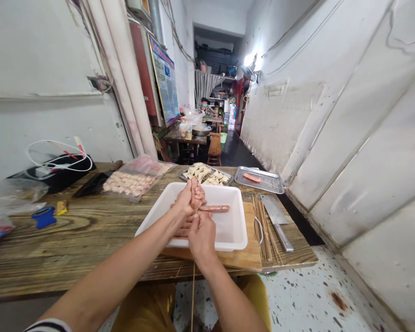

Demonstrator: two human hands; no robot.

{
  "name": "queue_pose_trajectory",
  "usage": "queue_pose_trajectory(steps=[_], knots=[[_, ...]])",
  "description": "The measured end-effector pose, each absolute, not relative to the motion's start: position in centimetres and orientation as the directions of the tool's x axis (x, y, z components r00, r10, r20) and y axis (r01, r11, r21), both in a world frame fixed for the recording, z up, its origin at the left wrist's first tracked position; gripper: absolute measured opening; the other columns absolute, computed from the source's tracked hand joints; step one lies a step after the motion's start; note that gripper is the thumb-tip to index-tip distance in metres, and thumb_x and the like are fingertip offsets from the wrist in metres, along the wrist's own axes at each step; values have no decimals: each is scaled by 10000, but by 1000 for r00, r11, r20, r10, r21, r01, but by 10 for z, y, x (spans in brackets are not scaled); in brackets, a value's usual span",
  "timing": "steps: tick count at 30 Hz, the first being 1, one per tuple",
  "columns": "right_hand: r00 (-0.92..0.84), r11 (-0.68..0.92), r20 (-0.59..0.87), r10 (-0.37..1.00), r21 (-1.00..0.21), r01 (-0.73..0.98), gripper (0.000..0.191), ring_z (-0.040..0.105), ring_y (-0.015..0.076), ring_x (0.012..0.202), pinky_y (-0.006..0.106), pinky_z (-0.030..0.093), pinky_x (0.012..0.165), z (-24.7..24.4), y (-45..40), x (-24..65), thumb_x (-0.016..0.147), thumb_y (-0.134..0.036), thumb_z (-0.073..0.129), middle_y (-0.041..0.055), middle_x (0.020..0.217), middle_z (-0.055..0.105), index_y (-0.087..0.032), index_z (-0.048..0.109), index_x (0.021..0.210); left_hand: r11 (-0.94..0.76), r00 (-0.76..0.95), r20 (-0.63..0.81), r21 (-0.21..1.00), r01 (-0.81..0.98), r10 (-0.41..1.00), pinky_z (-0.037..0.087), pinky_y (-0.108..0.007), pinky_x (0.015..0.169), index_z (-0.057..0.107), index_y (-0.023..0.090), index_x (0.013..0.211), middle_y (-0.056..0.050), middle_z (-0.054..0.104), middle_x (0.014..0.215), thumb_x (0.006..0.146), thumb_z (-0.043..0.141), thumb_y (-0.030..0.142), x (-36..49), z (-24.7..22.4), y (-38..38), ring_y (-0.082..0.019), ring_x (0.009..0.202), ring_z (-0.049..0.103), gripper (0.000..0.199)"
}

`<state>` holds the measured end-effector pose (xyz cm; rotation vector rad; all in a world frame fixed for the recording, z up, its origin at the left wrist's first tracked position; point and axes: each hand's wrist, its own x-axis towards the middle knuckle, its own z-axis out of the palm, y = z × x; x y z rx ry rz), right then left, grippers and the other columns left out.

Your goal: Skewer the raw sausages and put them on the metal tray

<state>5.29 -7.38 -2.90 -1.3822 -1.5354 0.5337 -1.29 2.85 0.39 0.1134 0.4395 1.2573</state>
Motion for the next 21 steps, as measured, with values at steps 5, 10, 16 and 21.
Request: queue_pose_trajectory(steps=[5, 10, 16, 21], knots=[[132, 251, 370, 920, -812, 527, 261, 581, 195, 591, 265, 410, 548, -27, -72, 52, 830, -214, 343, 65, 625, 638, -195, 529, 647, 299, 227, -227, 363, -883, 947, 284, -137, 327, 370, 173, 642, 38, 346, 495, 896, 361, 493, -13, 7, 26, -52, 359, 315, 409], [148, 250, 380, 913, -808, 533, 252, 547, 185, 558, 257, 388, 532, -26, -68, 51, 813, -202, 348, 36, 559, 590, -212, 488, 603, 302, 224, -232, 390, -870, 946, 287, -143, 327, 381, 172, 654, 34, 353, 489, 901, 343, 500, -13, 5, 27, -57, 358, 324, 412], [146, 251, 398, 905, -780, 573, 243, 558, 187, 571, 255, 381, 532, -25, -65, 50, 808, -180, 364, 48, 580, 609, -200, 501, 608, 284, 214, -216, 375, -883, 953, 279, -143, 323, 351, 182, 651, 49, 333, 494, 876, 420, 514, -12, -2, 34, -50, 353, 316, 407], [129, 276, 407, 904, -788, 550, 270, 567, 175, 566, 243, 395, 538, -25, -63, 50, 824, -166, 354, 42, 578, 617, -189, 535, 625, 306, 207, -275, 392, -868, 939, 239, -139, 314, 338, 186, 651, 58, 309, 480, 878, 383, 539, -10, 6, 29, -44, 334, 285, 422]])
